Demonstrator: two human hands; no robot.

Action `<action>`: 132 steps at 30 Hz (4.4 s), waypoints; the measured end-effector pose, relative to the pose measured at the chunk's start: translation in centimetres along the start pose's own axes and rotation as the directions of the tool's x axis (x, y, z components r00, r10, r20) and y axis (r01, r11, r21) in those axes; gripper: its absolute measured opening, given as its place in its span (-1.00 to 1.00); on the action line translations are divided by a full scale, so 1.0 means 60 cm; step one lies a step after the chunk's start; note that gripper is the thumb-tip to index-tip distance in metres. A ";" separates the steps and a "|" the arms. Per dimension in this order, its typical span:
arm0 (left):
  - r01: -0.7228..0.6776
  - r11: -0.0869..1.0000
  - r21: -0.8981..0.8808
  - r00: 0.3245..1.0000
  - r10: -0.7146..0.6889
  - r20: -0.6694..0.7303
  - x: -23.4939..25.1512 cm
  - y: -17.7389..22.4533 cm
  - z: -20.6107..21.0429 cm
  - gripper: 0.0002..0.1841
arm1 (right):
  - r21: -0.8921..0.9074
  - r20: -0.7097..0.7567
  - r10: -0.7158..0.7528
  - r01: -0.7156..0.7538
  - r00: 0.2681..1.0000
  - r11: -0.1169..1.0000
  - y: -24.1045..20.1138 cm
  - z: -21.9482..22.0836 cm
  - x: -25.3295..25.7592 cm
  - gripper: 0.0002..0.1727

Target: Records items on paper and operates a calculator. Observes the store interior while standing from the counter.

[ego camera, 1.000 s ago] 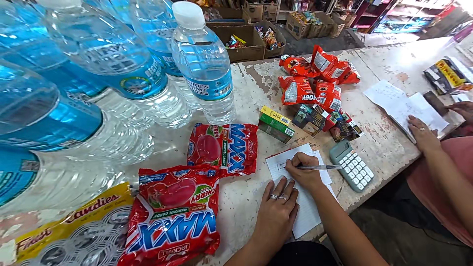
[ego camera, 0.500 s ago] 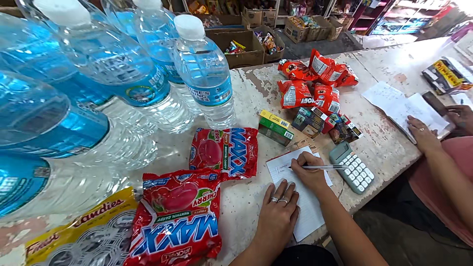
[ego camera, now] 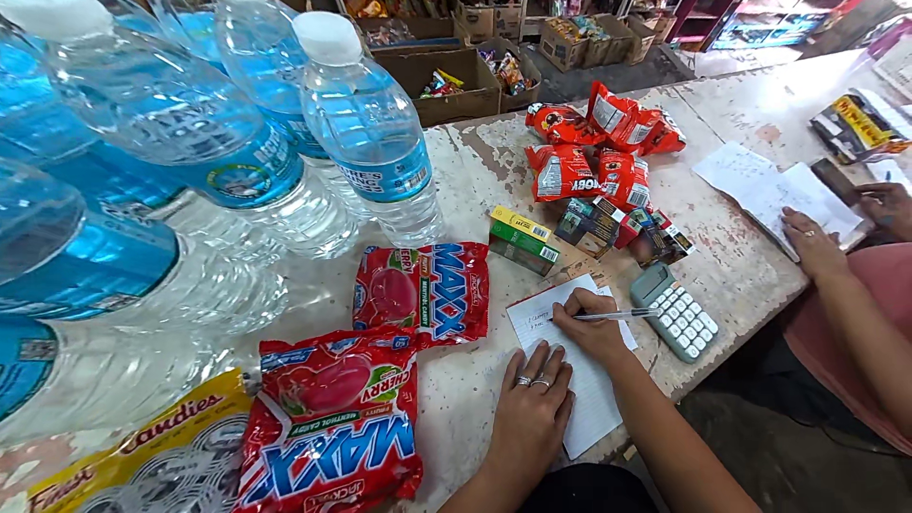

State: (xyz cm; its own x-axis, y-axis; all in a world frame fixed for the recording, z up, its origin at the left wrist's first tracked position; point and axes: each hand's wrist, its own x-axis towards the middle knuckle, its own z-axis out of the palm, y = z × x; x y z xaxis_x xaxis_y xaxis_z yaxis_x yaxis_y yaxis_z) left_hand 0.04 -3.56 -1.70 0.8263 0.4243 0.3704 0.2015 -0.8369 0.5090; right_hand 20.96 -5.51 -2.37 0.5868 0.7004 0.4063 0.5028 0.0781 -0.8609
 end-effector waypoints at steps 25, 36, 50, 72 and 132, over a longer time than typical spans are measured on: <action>-0.009 1.000 -0.006 1.000 0.009 0.007 -0.002 -0.003 0.002 -0.66 | -0.044 -0.023 -0.016 0.015 1.000 0.999 0.014 -0.001 -0.006 -0.68; -0.011 1.000 -0.005 1.000 0.011 -0.021 -0.006 -0.006 0.006 -0.65 | 0.030 -0.059 0.101 -0.099 0.993 0.995 0.010 -0.026 0.011 -0.71; -0.016 1.000 -0.014 1.000 0.016 -0.001 -0.007 -0.007 0.004 -0.64 | -0.039 -0.057 0.031 -0.033 0.998 0.999 0.023 -0.020 -0.003 -0.69; -0.022 1.000 -0.009 1.000 0.022 -0.015 -0.008 -0.008 0.006 -0.64 | -0.085 -0.075 0.000 -0.007 0.997 0.996 0.032 -0.020 -0.003 -0.69; 0.089 0.991 -0.101 0.994 -0.082 0.078 0.023 0.048 -0.063 -0.72 | -0.711 -0.165 -0.133 -0.024 0.977 0.703 -0.043 -0.230 -0.158 -0.65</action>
State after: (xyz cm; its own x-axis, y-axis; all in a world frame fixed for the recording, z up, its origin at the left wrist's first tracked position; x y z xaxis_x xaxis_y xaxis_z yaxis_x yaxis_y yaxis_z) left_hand -0.22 -4.04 3.23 0.8456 0.4628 0.2659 0.2206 -0.7566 0.6155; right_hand 22.84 -22.13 0.24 0.6111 0.5572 0.5622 0.7905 -0.4667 -0.3967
